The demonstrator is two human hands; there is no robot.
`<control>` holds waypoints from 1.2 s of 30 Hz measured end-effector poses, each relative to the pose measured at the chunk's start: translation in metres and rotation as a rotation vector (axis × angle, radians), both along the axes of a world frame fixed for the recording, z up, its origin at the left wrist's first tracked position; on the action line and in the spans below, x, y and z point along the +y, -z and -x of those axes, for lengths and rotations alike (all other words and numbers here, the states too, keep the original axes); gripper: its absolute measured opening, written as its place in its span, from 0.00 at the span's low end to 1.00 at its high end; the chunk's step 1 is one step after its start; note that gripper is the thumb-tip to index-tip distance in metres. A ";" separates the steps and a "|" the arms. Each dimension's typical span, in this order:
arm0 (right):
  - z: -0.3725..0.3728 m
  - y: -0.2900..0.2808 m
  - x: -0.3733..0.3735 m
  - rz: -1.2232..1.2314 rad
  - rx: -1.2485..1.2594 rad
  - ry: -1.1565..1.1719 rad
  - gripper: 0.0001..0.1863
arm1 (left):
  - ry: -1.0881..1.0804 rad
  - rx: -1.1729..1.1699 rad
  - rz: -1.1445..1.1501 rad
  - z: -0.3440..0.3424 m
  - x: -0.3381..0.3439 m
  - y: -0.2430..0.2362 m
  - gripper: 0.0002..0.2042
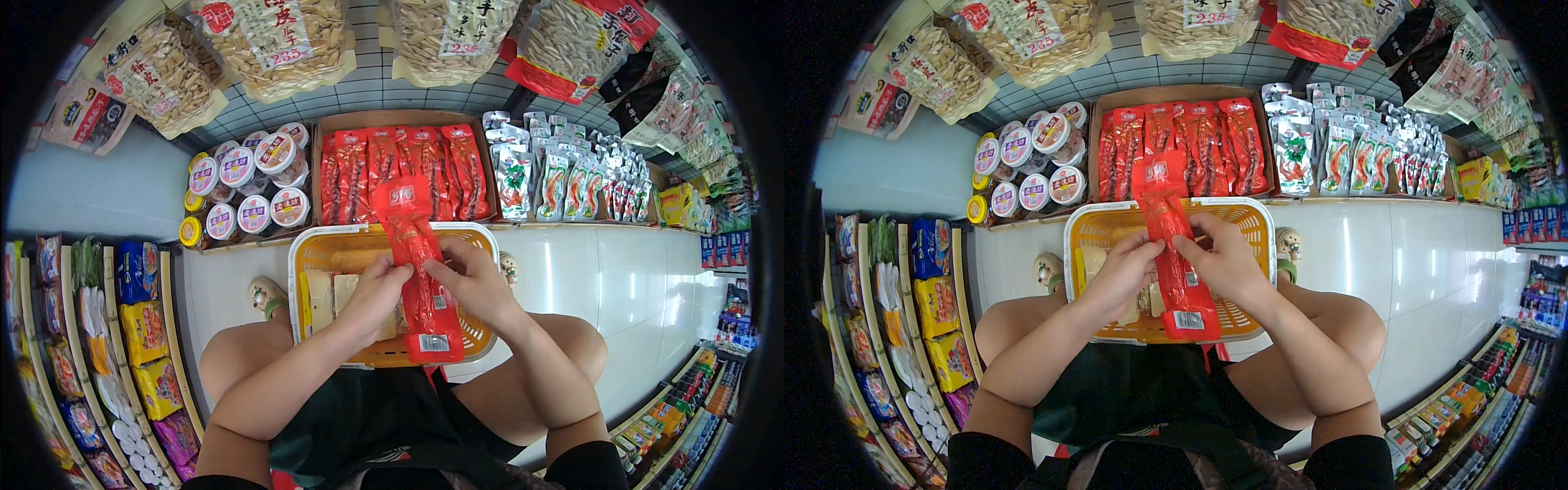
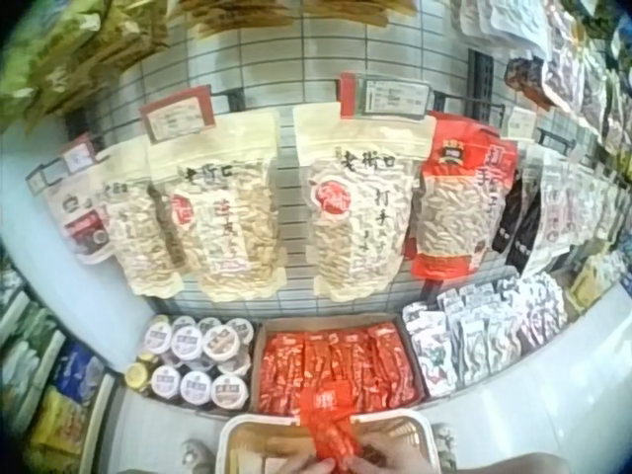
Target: The person sits on the floor in a store aisle and transfers small round food containers from a yellow basket onto a cardboard display. They handle the containers one by one, arranging them in neat rows. The person also picks up a red snack packet and places it into the basket.
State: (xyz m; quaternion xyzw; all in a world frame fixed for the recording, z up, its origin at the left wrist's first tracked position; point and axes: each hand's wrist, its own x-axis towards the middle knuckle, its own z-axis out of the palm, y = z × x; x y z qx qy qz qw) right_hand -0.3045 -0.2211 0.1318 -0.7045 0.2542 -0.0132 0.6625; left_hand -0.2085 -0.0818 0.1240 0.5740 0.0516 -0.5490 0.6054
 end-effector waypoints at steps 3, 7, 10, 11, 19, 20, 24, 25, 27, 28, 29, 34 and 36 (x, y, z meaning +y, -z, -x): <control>0.000 0.008 0.001 0.041 0.024 -0.040 0.14 | 0.002 0.133 -0.012 -0.001 0.000 -0.002 0.12; -0.002 0.016 0.003 -0.003 0.050 -0.014 0.15 | -0.034 0.149 -0.024 0.001 -0.002 -0.010 0.14; -0.002 0.023 0.006 -0.053 0.036 -0.006 0.15 | -0.068 0.078 -0.051 0.003 -0.003 -0.013 0.15; -0.002 0.023 0.007 -0.063 0.028 -0.009 0.16 | -0.077 0.048 -0.065 0.004 -0.004 -0.013 0.16; -0.007 -0.002 0.017 -0.376 0.030 -0.092 0.15 | -0.093 0.176 0.050 -0.008 0.000 0.012 0.15; -0.006 0.001 0.017 -0.357 0.012 -0.069 0.15 | -0.144 0.190 0.073 -0.009 0.002 0.013 0.14; -0.008 0.010 0.015 -0.010 0.043 -0.024 0.16 | -0.300 0.236 0.072 -0.024 0.000 0.015 0.13; -0.009 0.010 0.016 -0.036 0.044 -0.001 0.17 | -0.316 0.235 0.070 -0.027 -0.001 0.013 0.14; -0.010 0.010 0.017 -0.087 0.044 0.042 0.19 | -0.378 0.235 0.091 -0.029 -0.002 0.010 0.12; -0.009 0.014 0.019 -0.155 0.049 0.048 0.20 | -0.380 0.246 0.109 -0.031 -0.003 0.010 0.12; -0.007 0.020 0.020 -0.224 0.053 0.055 0.21 | -0.382 0.258 0.128 -0.032 -0.003 0.010 0.12; -0.010 0.005 0.026 -0.537 0.147 0.013 0.23 | -0.339 0.228 0.101 -0.033 0.002 0.010 0.13; -0.009 0.007 0.026 -0.533 0.136 0.009 0.23 | -0.343 0.257 0.104 -0.033 0.002 0.011 0.12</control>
